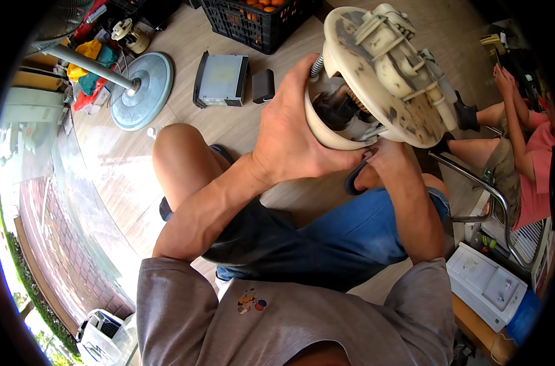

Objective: The person manipulates a fuel pump assembly by hand, disconnecting internal components and wires and then reconnecting them.

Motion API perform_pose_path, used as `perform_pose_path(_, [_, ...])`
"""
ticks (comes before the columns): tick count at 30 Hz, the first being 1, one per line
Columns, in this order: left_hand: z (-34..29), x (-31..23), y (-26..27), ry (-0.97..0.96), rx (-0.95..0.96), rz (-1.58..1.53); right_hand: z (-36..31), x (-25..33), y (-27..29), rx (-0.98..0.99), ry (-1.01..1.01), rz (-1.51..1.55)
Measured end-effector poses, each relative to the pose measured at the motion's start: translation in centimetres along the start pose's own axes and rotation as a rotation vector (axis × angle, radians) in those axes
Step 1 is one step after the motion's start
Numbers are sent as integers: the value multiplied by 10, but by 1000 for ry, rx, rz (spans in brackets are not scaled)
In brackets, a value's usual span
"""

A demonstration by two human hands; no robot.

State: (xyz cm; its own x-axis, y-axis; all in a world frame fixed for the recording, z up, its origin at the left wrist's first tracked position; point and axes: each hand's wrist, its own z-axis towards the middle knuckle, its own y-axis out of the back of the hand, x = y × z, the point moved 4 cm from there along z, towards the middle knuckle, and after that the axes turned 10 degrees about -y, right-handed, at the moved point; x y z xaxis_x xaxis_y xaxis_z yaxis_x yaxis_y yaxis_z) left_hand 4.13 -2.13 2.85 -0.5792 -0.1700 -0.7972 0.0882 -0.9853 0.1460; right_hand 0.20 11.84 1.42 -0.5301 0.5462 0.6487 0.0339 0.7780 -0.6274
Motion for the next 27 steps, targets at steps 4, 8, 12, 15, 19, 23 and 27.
perform_pose_path(4, [1, 0, 3, 33, 68, 0, 6, -6, 6, 33, -48, 99])
perform_pose_path(8, [1, 3, 5, 54, 35, -40, 11, -5, 9, 39, -50, 112])
perform_pose_path(12, [2, 4, 9, 187, 26, -79, 1, 1, -2, -81, 9, -37])
perform_pose_path(15, [5, 2, 13, 235, 13, -93, -2, 5, -9, -115, 77, -192])
perform_pose_path(19, [7, 5, 15, 294, -24, -142, 4, 4, -9, -100, 82, -258])
perform_pose_path(23, [6, 8, 15, 261, -69, -185, 4, 3, -13, -100, 92, -247])
perform_pose_path(27, [7, 9, 17, 265, -66, -179, 5, 3, -14, -92, 97, -239])
